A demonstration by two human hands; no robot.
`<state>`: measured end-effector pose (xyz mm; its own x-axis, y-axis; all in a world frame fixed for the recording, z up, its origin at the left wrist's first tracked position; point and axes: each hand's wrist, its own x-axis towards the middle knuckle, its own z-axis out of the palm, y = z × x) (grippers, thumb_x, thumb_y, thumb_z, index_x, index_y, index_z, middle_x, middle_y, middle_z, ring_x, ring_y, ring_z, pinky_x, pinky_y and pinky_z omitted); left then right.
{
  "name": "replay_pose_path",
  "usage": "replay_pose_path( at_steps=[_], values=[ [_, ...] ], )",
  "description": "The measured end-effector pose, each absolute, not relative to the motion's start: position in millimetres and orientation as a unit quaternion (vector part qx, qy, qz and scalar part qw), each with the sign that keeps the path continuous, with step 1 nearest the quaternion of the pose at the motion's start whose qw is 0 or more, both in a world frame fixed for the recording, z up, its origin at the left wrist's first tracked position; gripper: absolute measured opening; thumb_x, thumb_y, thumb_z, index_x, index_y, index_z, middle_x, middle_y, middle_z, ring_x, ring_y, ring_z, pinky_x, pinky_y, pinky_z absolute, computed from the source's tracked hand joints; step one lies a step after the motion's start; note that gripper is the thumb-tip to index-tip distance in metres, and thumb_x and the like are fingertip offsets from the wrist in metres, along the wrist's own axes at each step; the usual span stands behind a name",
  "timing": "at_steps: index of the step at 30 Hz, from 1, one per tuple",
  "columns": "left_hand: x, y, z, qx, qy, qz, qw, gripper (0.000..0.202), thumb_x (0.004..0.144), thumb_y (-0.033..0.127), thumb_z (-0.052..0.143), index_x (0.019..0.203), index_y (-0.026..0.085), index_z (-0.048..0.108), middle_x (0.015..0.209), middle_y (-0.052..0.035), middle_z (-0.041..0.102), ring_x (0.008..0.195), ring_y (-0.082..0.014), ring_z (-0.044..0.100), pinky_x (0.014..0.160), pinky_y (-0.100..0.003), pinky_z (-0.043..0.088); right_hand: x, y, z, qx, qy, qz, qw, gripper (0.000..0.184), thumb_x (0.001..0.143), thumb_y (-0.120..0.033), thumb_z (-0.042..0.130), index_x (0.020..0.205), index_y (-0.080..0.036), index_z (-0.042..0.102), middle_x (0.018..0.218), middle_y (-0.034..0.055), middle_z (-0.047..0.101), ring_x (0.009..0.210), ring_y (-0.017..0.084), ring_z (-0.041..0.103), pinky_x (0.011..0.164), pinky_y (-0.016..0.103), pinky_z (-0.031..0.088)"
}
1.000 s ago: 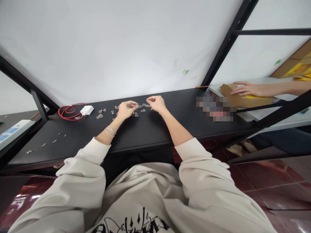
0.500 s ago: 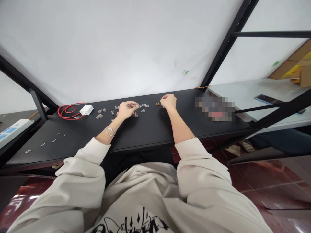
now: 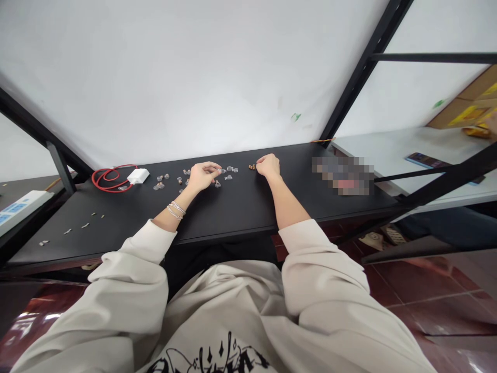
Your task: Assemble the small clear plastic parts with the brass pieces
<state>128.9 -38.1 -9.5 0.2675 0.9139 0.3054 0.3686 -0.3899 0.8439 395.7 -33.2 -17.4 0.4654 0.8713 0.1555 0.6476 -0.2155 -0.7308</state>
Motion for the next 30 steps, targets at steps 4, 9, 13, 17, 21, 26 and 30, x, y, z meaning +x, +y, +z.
replay_pose_path(
  at_steps=[4,9,13,17,21,26,30],
  values=[
    [129,-38,-10,0.727,0.444,0.411,0.325,0.013,0.080,0.025,0.074,0.091,0.019,0.079,0.078,-0.0028,0.077,0.050,-0.0133,0.064,0.056,-0.025,0.051,393,-33,-16,-0.783,-0.482,0.142,0.367,0.017,0.071,-0.005,0.073,0.081,-0.016,0.081,0.090,0.0127,0.078,0.096,0.028,0.074,0.095,0.039,0.058],
    [128,-36,-12,0.726,0.443,0.411,0.327,0.014,0.080,0.026,0.074,0.091,0.020,0.079,0.078,-0.0027,0.077,0.050,-0.0134,0.064,0.056,-0.025,0.050,391,-35,-14,-0.773,-0.493,0.145,0.372,0.017,0.073,-0.007,0.072,0.083,-0.016,0.081,0.090,0.0128,0.078,0.100,0.029,0.074,0.096,0.039,0.057],
    [128,-37,-11,0.728,0.443,0.412,0.323,0.013,0.080,0.025,0.074,0.090,0.020,0.079,0.077,-0.0023,0.077,0.050,-0.0132,0.064,0.056,-0.025,0.050,391,-35,-15,-0.770,-0.487,0.157,0.381,0.023,0.073,-0.003,0.069,0.087,-0.016,0.081,0.092,0.0131,0.078,0.102,0.029,0.073,0.098,0.039,0.056],
    [129,-37,-11,0.727,0.445,0.407,0.328,0.014,0.080,0.026,0.073,0.091,0.019,0.079,0.079,-0.0028,0.078,0.051,-0.0135,0.064,0.055,-0.025,0.051,393,-34,-16,-0.774,-0.476,0.142,0.392,0.022,0.073,-0.005,0.069,0.089,-0.015,0.080,0.092,0.0141,0.077,0.096,0.029,0.073,0.096,0.040,0.056],
    [129,-37,-11,0.730,0.439,0.416,0.320,0.014,0.080,0.026,0.074,0.091,0.020,0.079,0.077,-0.0022,0.077,0.049,-0.0131,0.063,0.057,-0.026,0.051,384,-39,-11,-0.765,-0.494,0.109,0.399,0.019,0.078,-0.010,0.068,0.092,-0.015,0.080,0.092,0.0130,0.077,0.090,0.027,0.073,0.093,0.040,0.056],
    [129,-35,-13,0.736,0.437,0.419,0.302,0.015,0.080,0.027,0.074,0.092,0.020,0.080,0.078,-0.0019,0.078,0.050,-0.0123,0.063,0.062,-0.026,0.053,345,-52,-8,-0.614,-0.700,0.116,0.345,0.019,0.082,-0.019,0.070,0.097,-0.018,0.081,0.087,0.0057,0.077,0.081,0.020,0.071,0.086,0.032,0.054],
    [128,-35,-14,0.737,0.440,0.416,0.299,0.016,0.080,0.026,0.073,0.094,0.020,0.080,0.080,-0.0026,0.078,0.053,-0.0132,0.064,0.062,-0.026,0.053,321,-56,-16,-0.527,-0.787,0.125,0.296,0.023,0.078,-0.018,0.075,0.101,-0.018,0.082,0.092,0.0060,0.076,0.077,0.018,0.069,0.082,0.029,0.052]
  ],
)
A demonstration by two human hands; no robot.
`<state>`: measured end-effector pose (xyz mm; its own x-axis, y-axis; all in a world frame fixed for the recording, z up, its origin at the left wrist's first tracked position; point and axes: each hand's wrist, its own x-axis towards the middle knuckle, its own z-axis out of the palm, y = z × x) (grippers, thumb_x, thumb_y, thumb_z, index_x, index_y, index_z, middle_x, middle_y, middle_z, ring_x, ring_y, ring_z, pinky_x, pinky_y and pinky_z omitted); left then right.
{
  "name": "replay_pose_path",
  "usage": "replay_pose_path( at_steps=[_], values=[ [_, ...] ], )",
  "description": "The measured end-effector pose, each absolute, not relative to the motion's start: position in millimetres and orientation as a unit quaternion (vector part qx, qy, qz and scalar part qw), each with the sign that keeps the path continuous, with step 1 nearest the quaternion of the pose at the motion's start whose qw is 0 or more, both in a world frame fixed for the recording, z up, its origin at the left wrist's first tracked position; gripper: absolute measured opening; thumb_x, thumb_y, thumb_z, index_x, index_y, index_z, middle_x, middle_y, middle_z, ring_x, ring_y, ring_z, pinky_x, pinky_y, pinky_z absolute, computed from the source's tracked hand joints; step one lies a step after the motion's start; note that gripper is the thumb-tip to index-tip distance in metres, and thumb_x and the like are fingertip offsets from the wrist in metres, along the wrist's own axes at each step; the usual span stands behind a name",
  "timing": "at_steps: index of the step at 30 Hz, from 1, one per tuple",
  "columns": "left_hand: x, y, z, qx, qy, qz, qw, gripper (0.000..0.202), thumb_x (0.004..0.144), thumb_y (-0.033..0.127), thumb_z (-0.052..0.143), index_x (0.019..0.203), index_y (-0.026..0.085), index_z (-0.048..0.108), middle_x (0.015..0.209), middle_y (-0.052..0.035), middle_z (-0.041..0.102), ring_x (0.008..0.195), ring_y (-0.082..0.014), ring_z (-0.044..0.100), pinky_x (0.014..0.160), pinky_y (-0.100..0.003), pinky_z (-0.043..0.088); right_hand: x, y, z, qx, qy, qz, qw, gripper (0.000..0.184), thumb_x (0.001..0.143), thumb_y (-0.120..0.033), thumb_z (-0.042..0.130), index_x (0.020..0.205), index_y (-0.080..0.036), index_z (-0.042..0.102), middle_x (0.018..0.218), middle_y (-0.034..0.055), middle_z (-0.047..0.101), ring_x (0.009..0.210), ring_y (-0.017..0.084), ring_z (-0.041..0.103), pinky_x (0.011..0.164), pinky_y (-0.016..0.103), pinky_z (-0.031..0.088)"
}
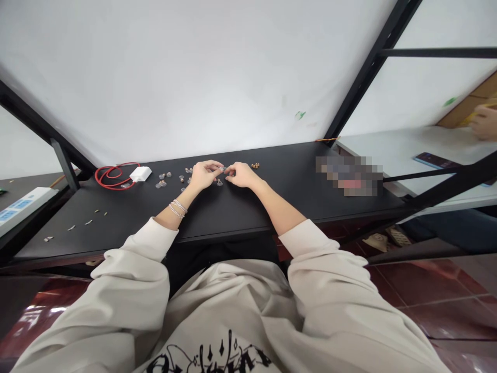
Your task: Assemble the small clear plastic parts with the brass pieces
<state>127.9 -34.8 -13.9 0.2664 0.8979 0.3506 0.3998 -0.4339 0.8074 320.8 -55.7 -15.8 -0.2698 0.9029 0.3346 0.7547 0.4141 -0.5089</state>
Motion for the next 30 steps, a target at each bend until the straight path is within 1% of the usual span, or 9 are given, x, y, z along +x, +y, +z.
replay_pose_path(
  at_steps=[3,6,9,11,13,18,21,24,30],
  values=[
    [127.5,-34.6,-14.3,0.735,0.434,0.421,0.306,0.016,0.080,0.026,0.073,0.093,0.020,0.080,0.081,-0.0028,0.078,0.051,-0.0129,0.064,0.063,-0.026,0.054,318.3,-53.4,-20.9,-0.518,-0.795,0.133,0.287,0.022,0.078,-0.010,0.071,0.094,-0.018,0.083,0.091,0.0062,0.076,0.073,0.017,0.068,0.080,0.028,0.051],
    [127.5,-34.4,-14.6,0.735,0.430,0.420,0.312,0.017,0.080,0.027,0.073,0.094,0.020,0.080,0.081,-0.0031,0.078,0.051,-0.0134,0.064,0.062,-0.027,0.054,320.9,-52.1,-20.8,-0.526,-0.783,0.151,0.296,0.018,0.077,-0.009,0.071,0.086,-0.019,0.082,0.085,0.0052,0.074,0.071,0.017,0.066,0.077,0.028,0.049],
    [127.4,-34.6,-14.0,0.737,0.435,0.419,0.303,0.016,0.080,0.027,0.073,0.093,0.020,0.079,0.079,-0.0028,0.078,0.053,-0.0140,0.065,0.064,-0.027,0.054,322.2,-53.6,-16.5,-0.530,-0.765,0.169,0.325,0.010,0.075,-0.013,0.076,0.082,-0.019,0.079,0.080,0.0035,0.071,0.068,0.016,0.063,0.075,0.028,0.048],
    [127.2,-35.1,-13.2,0.738,0.438,0.418,0.298,0.016,0.080,0.027,0.073,0.092,0.020,0.079,0.079,-0.0025,0.078,0.053,-0.0141,0.065,0.065,-0.028,0.054,322.1,-55.2,-13.7,-0.529,-0.750,0.184,0.352,0.008,0.074,-0.017,0.077,0.082,-0.019,0.077,0.077,0.0020,0.070,0.066,0.014,0.060,0.072,0.027,0.047],
    [127.0,-35.8,-12.5,0.738,0.438,0.417,0.299,0.016,0.079,0.029,0.074,0.092,0.020,0.079,0.076,-0.0021,0.077,0.053,-0.0142,0.065,0.065,-0.028,0.054,321.5,-56.2,-12.0,-0.525,-0.735,0.201,0.379,0.009,0.074,-0.020,0.076,0.082,-0.018,0.074,0.073,0.0003,0.067,0.062,0.013,0.056,0.067,0.026,0.044],
    [126.6,-37.1,-11.3,0.741,0.435,0.412,0.302,0.019,0.078,0.033,0.076,0.091,0.020,0.079,0.061,-0.0006,0.071,0.054,-0.0161,0.066,0.061,-0.027,0.052,319.4,-56.8,-13.1,-0.484,-0.716,0.253,0.435,0.015,0.075,-0.029,0.075,0.081,-0.018,0.067,0.058,-0.0053,0.054,0.053,0.010,0.046,0.058,0.025,0.037],
    [126.9,-37.4,-10.9,0.741,0.439,0.408,0.303,0.019,0.077,0.033,0.077,0.091,0.019,0.079,0.062,-0.0008,0.071,0.053,-0.0155,0.065,0.058,-0.026,0.050,318.2,-58.0,-14.4,-0.456,-0.714,0.296,0.441,0.023,0.077,-0.038,0.075,0.084,-0.019,0.064,0.054,-0.0062,0.053,0.048,0.010,0.045,0.054,0.024,0.037],
    [127.1,-36.8,-11.2,0.740,0.443,0.405,0.304,0.017,0.077,0.031,0.076,0.089,0.019,0.078,0.061,-0.0002,0.070,0.050,-0.0143,0.063,0.056,-0.025,0.049,317.4,-59.7,-15.1,-0.450,-0.710,0.329,0.431,0.028,0.078,-0.044,0.075,0.088,-0.020,0.063,0.052,-0.0065,0.054,0.043,0.011,0.047,0.050,0.024,0.038],
    [126.9,-34.3,-14.1,0.744,0.432,0.406,0.309,0.016,0.077,0.031,0.077,0.087,0.019,0.077,0.062,0.0002,0.070,0.050,-0.0137,0.063,0.057,-0.024,0.049,316.8,-59.9,-14.3,-0.453,-0.707,0.313,0.444,0.025,0.078,-0.041,0.076,0.087,-0.020,0.063,0.053,-0.0060,0.055,0.044,0.010,0.049,0.049,0.024,0.038]
  ],
)
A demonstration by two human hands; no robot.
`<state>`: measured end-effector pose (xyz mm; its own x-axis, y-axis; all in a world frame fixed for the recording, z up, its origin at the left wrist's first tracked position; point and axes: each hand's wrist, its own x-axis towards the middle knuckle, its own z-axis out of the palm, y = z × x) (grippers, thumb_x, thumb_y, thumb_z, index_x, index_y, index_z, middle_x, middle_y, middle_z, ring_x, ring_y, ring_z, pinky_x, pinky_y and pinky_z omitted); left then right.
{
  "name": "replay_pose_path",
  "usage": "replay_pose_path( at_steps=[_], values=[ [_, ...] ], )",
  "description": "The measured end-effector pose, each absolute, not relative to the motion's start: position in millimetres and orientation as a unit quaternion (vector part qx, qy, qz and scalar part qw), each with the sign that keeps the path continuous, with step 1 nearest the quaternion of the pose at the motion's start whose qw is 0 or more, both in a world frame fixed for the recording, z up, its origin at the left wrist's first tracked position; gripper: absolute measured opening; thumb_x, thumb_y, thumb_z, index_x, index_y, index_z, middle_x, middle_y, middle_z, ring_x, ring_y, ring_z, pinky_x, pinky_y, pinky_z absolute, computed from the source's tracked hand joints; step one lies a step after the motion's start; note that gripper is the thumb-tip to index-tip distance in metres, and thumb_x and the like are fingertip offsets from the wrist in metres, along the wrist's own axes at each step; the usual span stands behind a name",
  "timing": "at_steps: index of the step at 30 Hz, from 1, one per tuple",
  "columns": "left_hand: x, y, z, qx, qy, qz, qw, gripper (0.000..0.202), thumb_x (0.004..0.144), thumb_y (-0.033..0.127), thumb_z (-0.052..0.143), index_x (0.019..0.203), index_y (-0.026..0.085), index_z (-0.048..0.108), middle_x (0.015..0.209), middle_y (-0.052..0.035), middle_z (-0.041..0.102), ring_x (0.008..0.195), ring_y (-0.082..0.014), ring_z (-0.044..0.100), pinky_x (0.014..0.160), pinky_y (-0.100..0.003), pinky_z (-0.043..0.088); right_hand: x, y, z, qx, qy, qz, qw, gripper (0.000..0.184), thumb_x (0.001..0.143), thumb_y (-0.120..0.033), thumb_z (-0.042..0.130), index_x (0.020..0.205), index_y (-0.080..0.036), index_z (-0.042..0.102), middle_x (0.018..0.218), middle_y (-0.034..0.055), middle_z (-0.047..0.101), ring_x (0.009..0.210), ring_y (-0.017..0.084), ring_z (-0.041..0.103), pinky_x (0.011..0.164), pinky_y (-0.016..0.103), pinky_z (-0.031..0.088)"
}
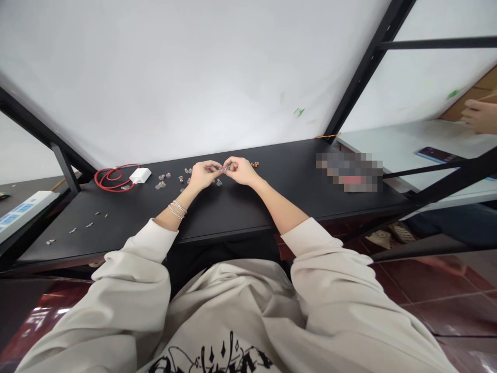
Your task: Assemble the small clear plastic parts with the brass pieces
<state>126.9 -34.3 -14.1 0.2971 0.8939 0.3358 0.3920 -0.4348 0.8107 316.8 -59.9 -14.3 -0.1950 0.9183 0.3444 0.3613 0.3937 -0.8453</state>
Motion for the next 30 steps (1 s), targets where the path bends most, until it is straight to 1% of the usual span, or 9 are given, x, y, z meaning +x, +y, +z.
replay_pose_path(
  at_steps=[4,7,10,12,16,18,22,27,30],
  values=[
    [127,-35,-13,0.742,0.437,0.406,0.305,0.015,0.076,0.030,0.077,0.087,0.020,0.077,0.064,0.0002,0.071,0.049,-0.0134,0.062,0.056,-0.024,0.049,316,-62,-12,-0.460,-0.702,0.311,0.446,0.026,0.078,-0.040,0.077,0.086,-0.021,0.063,0.054,-0.0061,0.055,0.045,0.010,0.049,0.049,0.023,0.039],
    [128,-37,-12,0.735,0.433,0.419,0.309,0.016,0.077,0.031,0.075,0.090,0.020,0.077,0.066,0.0003,0.072,0.048,-0.0128,0.062,0.054,-0.024,0.049,315,-63,-11,-0.456,-0.699,0.331,0.441,0.028,0.079,-0.042,0.079,0.086,-0.021,0.061,0.053,-0.0062,0.056,0.043,0.010,0.051,0.045,0.022,0.039],
    [128,-38,-11,0.727,0.429,0.423,0.330,0.018,0.078,0.031,0.073,0.092,0.020,0.077,0.065,-0.0001,0.072,0.046,-0.0132,0.062,0.049,-0.023,0.047,314,-64,-11,-0.442,-0.688,0.379,0.434,0.033,0.080,-0.046,0.080,0.089,-0.022,0.060,0.060,-0.0033,0.063,0.041,0.011,0.057,0.037,0.020,0.039],
    [128,-38,-12,0.721,0.427,0.420,0.348,0.019,0.079,0.031,0.073,0.093,0.019,0.077,0.068,-0.0017,0.074,0.048,-0.0140,0.063,0.044,-0.023,0.046,313,-63,-12,-0.437,-0.672,0.411,0.436,0.036,0.078,-0.047,0.083,0.090,-0.021,0.060,0.068,0.0000,0.069,0.043,0.013,0.061,0.034,0.020,0.041],
    [127,-37,-12,0.713,0.419,0.428,0.364,0.020,0.079,0.030,0.075,0.094,0.017,0.078,0.089,-0.0069,0.079,0.052,-0.0140,0.066,0.041,-0.022,0.046,311,-63,-10,-0.438,-0.631,0.444,0.461,0.037,0.072,-0.041,0.090,0.088,-0.019,0.064,0.075,0.0031,0.073,0.048,0.015,0.067,0.035,0.022,0.050],
    [128,-37,-11,0.711,0.423,0.428,0.363,0.022,0.078,0.030,0.076,0.096,0.016,0.079,0.094,-0.0085,0.079,0.052,-0.0137,0.067,0.041,-0.022,0.047,310,-64,-8,-0.442,-0.607,0.458,0.476,0.036,0.070,-0.037,0.092,0.088,-0.017,0.067,0.077,0.0042,0.073,0.050,0.015,0.069,0.037,0.023,0.053],
    [129,-38,-10,0.703,0.422,0.419,0.389,0.029,0.078,0.032,0.079,0.101,0.013,0.080,0.093,-0.0111,0.079,0.055,-0.0148,0.068,0.042,-0.022,0.049,308,-64,-7,-0.456,-0.569,0.486,0.483,0.031,0.070,-0.029,0.094,0.084,-0.015,0.069,0.075,0.0055,0.073,0.052,0.016,0.070,0.039,0.023,0.055],
    [131,-35,-16,0.685,0.413,0.425,0.425,0.032,0.078,0.034,0.081,0.099,0.011,0.080,0.085,-0.0118,0.079,0.060,-0.0167,0.070,0.046,-0.023,0.052,307,-64,-9,-0.463,-0.538,0.521,0.474,0.026,0.072,-0.022,0.093,0.081,-0.014,0.070,0.071,0.0062,0.074,0.054,0.016,0.071,0.042,0.023,0.058],
    [131,-32,-19,0.678,0.393,0.444,0.434,0.037,0.076,0.038,0.083,0.100,0.011,0.080,0.086,-0.0119,0.079,0.068,-0.0195,0.073,0.050,-0.024,0.055,306,-65,-8,-0.463,-0.514,0.534,0.485,0.024,0.074,-0.019,0.091,0.084,-0.014,0.069,0.073,0.0064,0.075,0.054,0.015,0.071,0.043,0.022,0.058]
  ],
)
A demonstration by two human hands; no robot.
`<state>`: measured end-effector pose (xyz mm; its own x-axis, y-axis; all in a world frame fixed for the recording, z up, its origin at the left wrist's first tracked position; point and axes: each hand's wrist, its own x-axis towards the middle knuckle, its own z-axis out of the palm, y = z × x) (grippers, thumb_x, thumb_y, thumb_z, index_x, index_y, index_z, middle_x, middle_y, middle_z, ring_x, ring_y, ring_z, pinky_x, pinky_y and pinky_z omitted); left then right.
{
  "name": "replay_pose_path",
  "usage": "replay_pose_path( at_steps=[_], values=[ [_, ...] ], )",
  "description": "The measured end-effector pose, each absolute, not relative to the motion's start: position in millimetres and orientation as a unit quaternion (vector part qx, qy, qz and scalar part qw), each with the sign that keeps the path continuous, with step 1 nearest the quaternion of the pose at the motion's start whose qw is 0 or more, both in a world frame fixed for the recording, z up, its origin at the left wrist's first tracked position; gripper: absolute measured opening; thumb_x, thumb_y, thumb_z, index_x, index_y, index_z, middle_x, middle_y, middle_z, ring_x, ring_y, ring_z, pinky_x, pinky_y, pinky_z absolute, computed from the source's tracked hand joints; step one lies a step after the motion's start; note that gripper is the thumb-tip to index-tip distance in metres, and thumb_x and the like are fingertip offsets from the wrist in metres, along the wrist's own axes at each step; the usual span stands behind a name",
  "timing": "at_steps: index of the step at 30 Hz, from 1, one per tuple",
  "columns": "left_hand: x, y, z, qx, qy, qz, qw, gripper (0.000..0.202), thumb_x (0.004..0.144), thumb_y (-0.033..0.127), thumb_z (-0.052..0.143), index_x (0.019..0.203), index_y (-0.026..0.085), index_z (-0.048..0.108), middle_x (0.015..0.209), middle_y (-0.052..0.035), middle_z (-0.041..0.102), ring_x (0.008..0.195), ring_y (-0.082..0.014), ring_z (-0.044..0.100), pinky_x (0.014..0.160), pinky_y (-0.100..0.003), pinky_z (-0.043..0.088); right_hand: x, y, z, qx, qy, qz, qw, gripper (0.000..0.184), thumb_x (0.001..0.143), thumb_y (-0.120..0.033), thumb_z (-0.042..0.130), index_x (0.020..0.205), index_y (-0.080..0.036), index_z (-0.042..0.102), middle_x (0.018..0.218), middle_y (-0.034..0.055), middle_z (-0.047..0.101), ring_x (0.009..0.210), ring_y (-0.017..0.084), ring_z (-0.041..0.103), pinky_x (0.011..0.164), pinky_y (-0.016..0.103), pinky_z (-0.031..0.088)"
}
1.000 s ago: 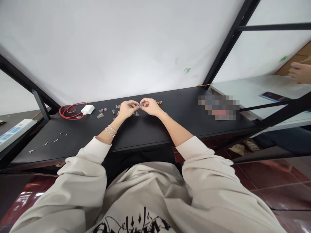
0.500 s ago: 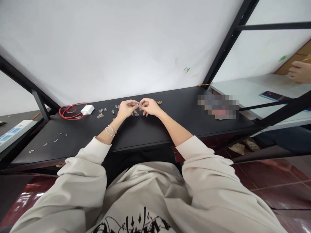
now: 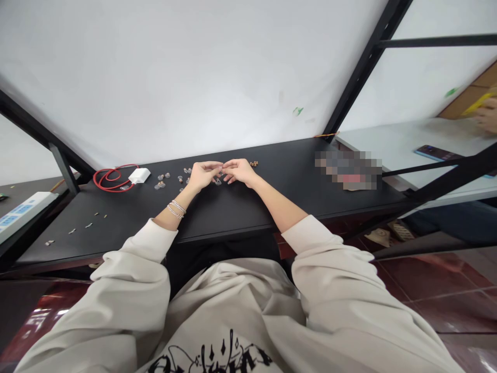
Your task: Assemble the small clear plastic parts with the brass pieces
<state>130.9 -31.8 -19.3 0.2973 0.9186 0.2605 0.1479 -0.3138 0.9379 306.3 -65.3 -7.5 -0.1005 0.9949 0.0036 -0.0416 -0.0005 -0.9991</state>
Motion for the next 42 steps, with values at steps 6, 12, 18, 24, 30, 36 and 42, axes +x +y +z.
replay_pose_path(
  at_steps=[6,12,18,24,30,36,42],
  values=[
    [132,-31,-21,0.653,0.367,0.470,0.466,0.047,0.070,0.044,0.088,0.102,0.011,0.080,0.094,-0.0132,0.080,0.085,-0.0246,0.077,0.078,-0.036,0.064,304,-70,-2,-0.462,-0.475,0.575,0.480,0.015,0.083,-0.016,0.084,0.088,-0.013,0.070,0.079,0.0096,0.077,0.065,0.017,0.075,0.054,0.022,0.062],
    [133,-32,-22,0.660,0.371,0.469,0.456,0.044,0.072,0.044,0.086,0.100,0.011,0.081,0.097,-0.0127,0.080,0.083,-0.0239,0.077,0.080,-0.037,0.064,302,-69,-2,-0.468,-0.460,0.593,0.467,0.012,0.093,-0.022,0.074,0.087,-0.014,0.069,0.075,0.0087,0.076,0.065,0.017,0.074,0.057,0.024,0.063],
    [133,-36,-19,0.645,0.345,0.484,0.481,0.043,0.064,0.044,0.090,0.091,0.012,0.082,0.087,-0.0114,0.080,0.080,-0.0253,0.077,0.079,-0.039,0.064,302,-70,-1,-0.475,-0.459,0.588,0.467,0.003,0.097,-0.012,0.065,0.095,-0.013,0.068,0.073,0.0070,0.075,0.061,0.016,0.073,0.057,0.024,0.061],
    [132,-36,-16,0.638,0.331,0.495,0.488,0.042,0.058,0.043,0.093,0.083,0.011,0.079,0.083,-0.0108,0.079,0.074,-0.0233,0.075,0.076,-0.040,0.064,308,-72,3,-0.465,-0.449,0.625,0.438,0.010,0.096,-0.010,0.067,0.103,-0.013,0.073,0.082,0.0084,0.078,0.070,0.015,0.074,0.065,0.024,0.062],
    [133,-38,-14,0.616,0.330,0.506,0.505,0.040,0.060,0.036,0.094,0.081,0.013,0.069,0.079,-0.0083,0.078,0.074,-0.0221,0.075,0.075,-0.038,0.063,309,-72,6,-0.472,-0.424,0.633,0.443,0.007,0.093,-0.009,0.071,0.097,-0.013,0.071,0.080,0.0077,0.078,0.070,0.015,0.074,0.065,0.024,0.061],
    [133,-40,-11,0.585,0.355,0.503,0.527,0.050,0.061,0.028,0.094,0.098,0.014,0.064,0.080,-0.0080,0.078,0.077,-0.0232,0.076,0.077,-0.039,0.063,309,-72,8,-0.452,-0.419,0.623,0.481,0.011,0.093,-0.006,0.068,0.096,-0.015,0.065,0.076,0.0049,0.076,0.064,0.013,0.072,0.058,0.021,0.057],
    [133,-39,-12,0.595,0.358,0.487,0.531,0.053,0.062,0.032,0.095,0.103,0.012,0.068,0.081,-0.0091,0.078,0.073,-0.0221,0.076,0.075,-0.037,0.063,310,-71,8,-0.442,-0.437,0.621,0.478,0.013,0.089,-0.008,0.074,0.096,-0.016,0.066,0.075,0.0033,0.075,0.060,0.012,0.069,0.054,0.021,0.056]
  ],
)
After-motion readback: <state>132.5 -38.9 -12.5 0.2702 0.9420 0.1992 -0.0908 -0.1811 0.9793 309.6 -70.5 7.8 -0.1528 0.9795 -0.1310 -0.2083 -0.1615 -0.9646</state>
